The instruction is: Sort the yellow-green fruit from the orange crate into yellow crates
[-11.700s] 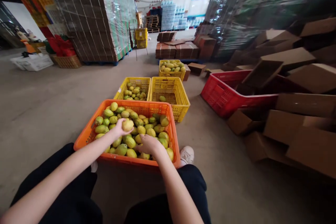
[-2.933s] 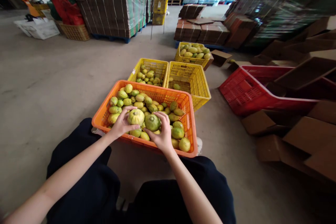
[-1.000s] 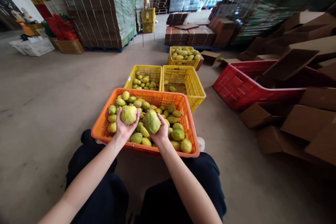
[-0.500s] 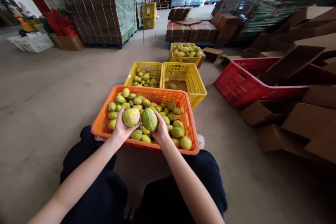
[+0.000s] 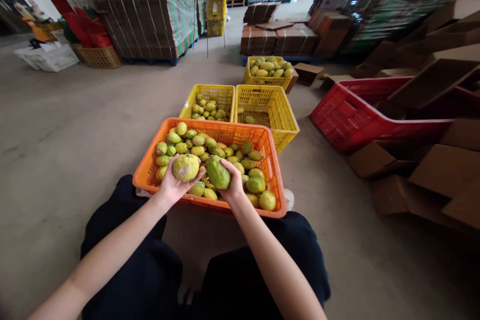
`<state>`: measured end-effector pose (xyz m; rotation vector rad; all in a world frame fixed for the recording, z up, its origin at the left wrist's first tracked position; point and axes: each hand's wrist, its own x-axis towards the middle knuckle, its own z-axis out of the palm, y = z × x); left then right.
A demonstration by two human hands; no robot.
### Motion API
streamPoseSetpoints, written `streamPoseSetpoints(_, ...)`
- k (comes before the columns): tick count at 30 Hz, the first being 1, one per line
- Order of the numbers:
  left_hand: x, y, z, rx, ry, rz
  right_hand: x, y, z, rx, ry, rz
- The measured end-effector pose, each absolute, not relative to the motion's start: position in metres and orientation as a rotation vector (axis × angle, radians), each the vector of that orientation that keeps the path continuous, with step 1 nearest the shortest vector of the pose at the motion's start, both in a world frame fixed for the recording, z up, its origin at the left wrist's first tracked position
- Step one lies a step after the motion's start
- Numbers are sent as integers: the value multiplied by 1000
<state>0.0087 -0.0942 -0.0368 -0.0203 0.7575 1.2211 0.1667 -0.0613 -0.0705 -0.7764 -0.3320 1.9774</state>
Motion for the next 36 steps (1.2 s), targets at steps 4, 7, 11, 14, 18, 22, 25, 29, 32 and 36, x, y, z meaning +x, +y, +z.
streamPoseSetpoints(4, 8, -95, -37, 3, 797, 1274, 166, -62, -72, -825, -334, 1931)
streamPoseSetpoints(7, 8, -96, -34, 15, 816, 1281, 165, -62, -75, -897, -328, 1897)
streamPoseSetpoints(11, 7, -97, -32, 36, 822, 1240, 165, -62, -77, -915, -342, 1905)
streamPoseSetpoints(14, 6, -98, -34, 101, 826, 1229, 165, -62, -76, -895, -325, 1907)
streamPoseSetpoints(18, 6, -100, -38, 297, 843, 1266, 166, -62, -76, -871, -312, 1928)
streamPoseSetpoints(22, 7, -106, -37, 602, 898, 1376, 168, -61, -79, -837, -311, 1928)
streamPoseSetpoints(25, 7, -110, -36, 674, 899, 1379, 169, -61, -82, -848, -326, 1918)
streamPoseSetpoints(29, 7, -110, -39, 634, 895, 1350, 169, -61, -85, -853, -360, 1916)
streamPoseSetpoints(32, 8, -107, -44, 626, 921, 1333, 169, -61, -86, -820, -355, 1929)
streamPoseSetpoints(36, 12, -102, -48, 593, 943, 1309, 166, -61, -81, -835, -314, 1966)
